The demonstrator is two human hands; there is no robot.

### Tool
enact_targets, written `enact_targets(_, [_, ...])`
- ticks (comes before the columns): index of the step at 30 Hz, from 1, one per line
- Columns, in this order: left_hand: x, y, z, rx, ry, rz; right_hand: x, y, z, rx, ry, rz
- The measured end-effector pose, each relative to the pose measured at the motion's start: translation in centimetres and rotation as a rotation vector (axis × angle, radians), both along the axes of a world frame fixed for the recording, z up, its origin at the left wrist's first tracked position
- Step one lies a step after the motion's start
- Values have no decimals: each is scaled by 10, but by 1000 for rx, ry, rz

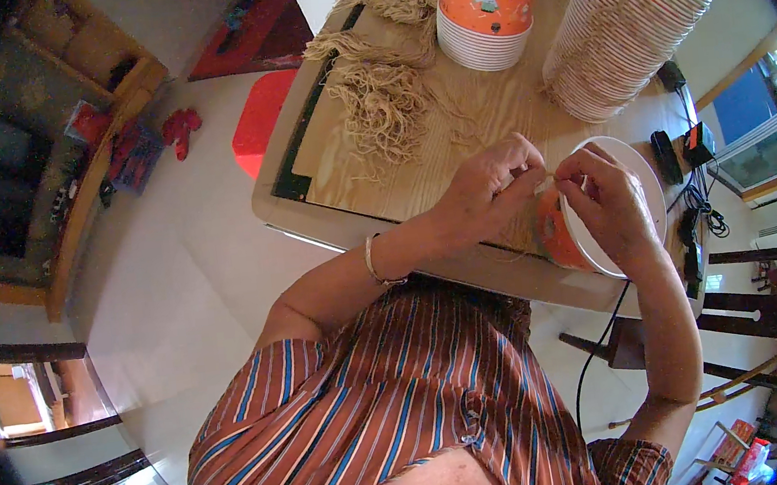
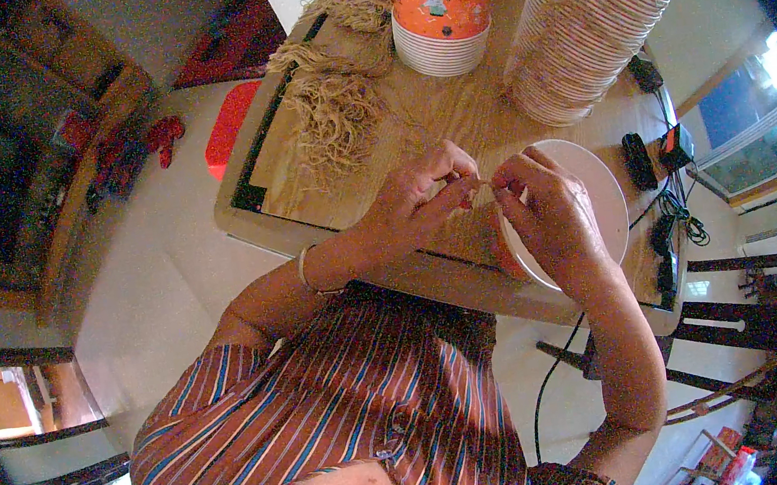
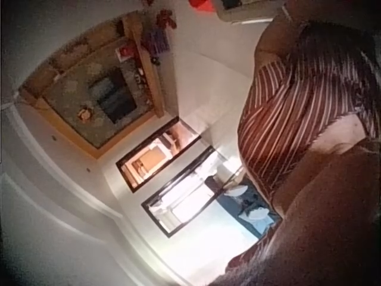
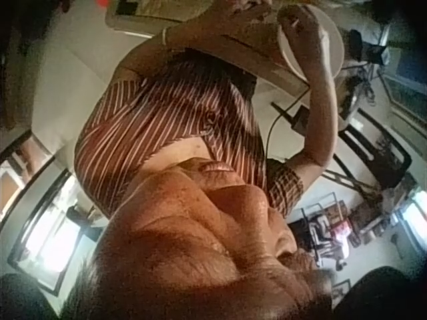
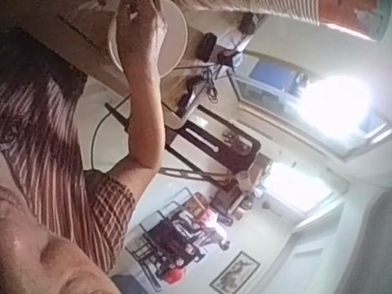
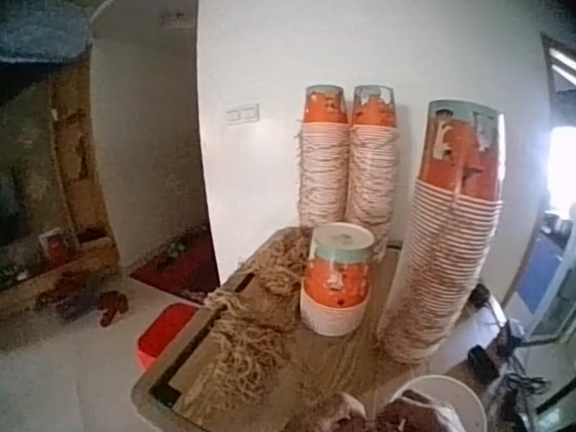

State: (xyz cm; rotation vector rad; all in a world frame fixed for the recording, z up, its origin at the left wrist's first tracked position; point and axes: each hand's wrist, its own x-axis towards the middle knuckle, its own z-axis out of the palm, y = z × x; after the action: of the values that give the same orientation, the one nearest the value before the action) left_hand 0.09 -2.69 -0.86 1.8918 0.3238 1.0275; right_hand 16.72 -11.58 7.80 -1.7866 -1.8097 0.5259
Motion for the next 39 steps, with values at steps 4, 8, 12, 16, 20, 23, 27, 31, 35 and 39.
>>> enact_targets(4, [-2, 1, 4, 60, 8, 23, -3, 5, -2, 53, -1, 12])
enact_targets(8, [0, 4, 2, 305, -20, 93, 0, 4, -15, 162, -24, -123])
enact_targets(12, [-1, 2, -7, 322, 17, 104, 17, 1, -36, 140, 27, -298])
enact_targets(16, [-7, 2, -9, 222, 70, 64, 27, 2, -41, 74, 256, -331])
enact_targets(20, [-7, 2, -2, 124, 151, 22, 32, -1, -45, -100, 141, -301])
enact_targets(23, [2, 7, 3, -16, 31, -13, 23, -1, -22, 86, 43, -202])
enact_targets(27, [6, 9, 9, 156, -102, -4, 8, 3, 7, 163, 75, -95])
enact_targets(31, [3, 6, 11, -64, -52, -68, 1, 5, 12, -22, 41, -40])
enact_targets(35, [5, 9, 10, -84, -91, -97, 3, 9, -5, 5, 153, -12])
enact_targets(39, [4, 13, 9, -53, -89, -64, 6, 12, -13, -50, 191, -30])
